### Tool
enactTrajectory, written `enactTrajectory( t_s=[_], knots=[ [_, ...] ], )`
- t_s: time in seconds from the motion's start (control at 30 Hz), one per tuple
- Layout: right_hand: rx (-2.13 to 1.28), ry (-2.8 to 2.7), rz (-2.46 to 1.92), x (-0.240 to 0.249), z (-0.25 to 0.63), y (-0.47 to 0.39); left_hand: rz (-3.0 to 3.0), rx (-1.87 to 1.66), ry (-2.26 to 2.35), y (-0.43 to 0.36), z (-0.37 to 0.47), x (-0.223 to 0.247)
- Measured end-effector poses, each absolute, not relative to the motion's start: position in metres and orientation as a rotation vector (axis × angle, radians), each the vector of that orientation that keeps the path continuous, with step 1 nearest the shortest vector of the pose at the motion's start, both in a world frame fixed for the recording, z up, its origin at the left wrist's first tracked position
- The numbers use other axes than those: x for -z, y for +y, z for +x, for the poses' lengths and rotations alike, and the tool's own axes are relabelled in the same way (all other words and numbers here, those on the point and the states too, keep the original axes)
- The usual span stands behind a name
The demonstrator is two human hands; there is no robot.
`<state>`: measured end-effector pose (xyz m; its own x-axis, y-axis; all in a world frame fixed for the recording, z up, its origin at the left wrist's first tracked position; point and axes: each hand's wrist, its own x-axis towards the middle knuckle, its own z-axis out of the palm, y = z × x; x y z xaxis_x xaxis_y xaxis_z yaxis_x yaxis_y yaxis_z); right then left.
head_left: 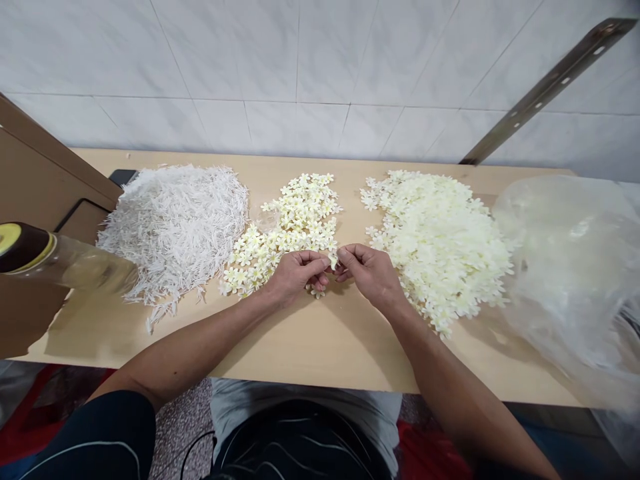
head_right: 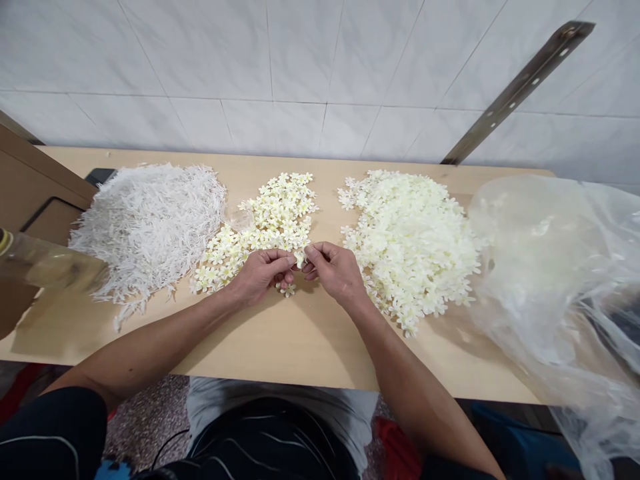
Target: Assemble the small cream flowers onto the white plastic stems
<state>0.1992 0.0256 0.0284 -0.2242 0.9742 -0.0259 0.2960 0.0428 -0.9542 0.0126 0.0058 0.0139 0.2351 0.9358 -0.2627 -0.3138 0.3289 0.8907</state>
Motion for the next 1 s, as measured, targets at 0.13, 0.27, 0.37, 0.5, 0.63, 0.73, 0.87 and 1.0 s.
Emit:
enactTrajectory(
  t_s=[0.13,0.27,0.37,0.5,0.63,0.73,0.87,1.0],
  knots=[
    [-1.298,-1.454,-1.273,-0.029,0.204,0.031,0.782,-1.016,0.957,0.006,0.012,-0.018],
    [-1.16,-1.452,-1.322,-0.036,0.212,0.034,0.799,-1.031,0.949,0.006,0.011,-0.016],
    [-0.646,-1.617,-1.538,-0.045,0.231,0.039,0.834,-1.049,0.961,0.006,0.011,-0.013],
    [-0.012,-1.704,-1.796,-0.055,0.269,0.051,0.851,-1.051,0.97,0.007,0.01,-0.012],
    [0.041,-1.716,-1.734,-0.055,0.268,0.049,0.863,-1.03,1.007,0.008,0.009,-0.01],
    [-0.28,-1.851,-1.429,-0.046,0.235,0.034,0.887,-1.005,1.02,0.008,0.009,-0.009],
    [-0.479,-2.051,-1.242,-0.031,0.2,0.022,0.878,-0.979,1.02,0.008,0.009,-0.011],
    [-0.552,-2.062,-1.223,-0.025,0.199,0.024,0.858,-0.959,0.997,0.008,0.009,-0.012]
  ],
)
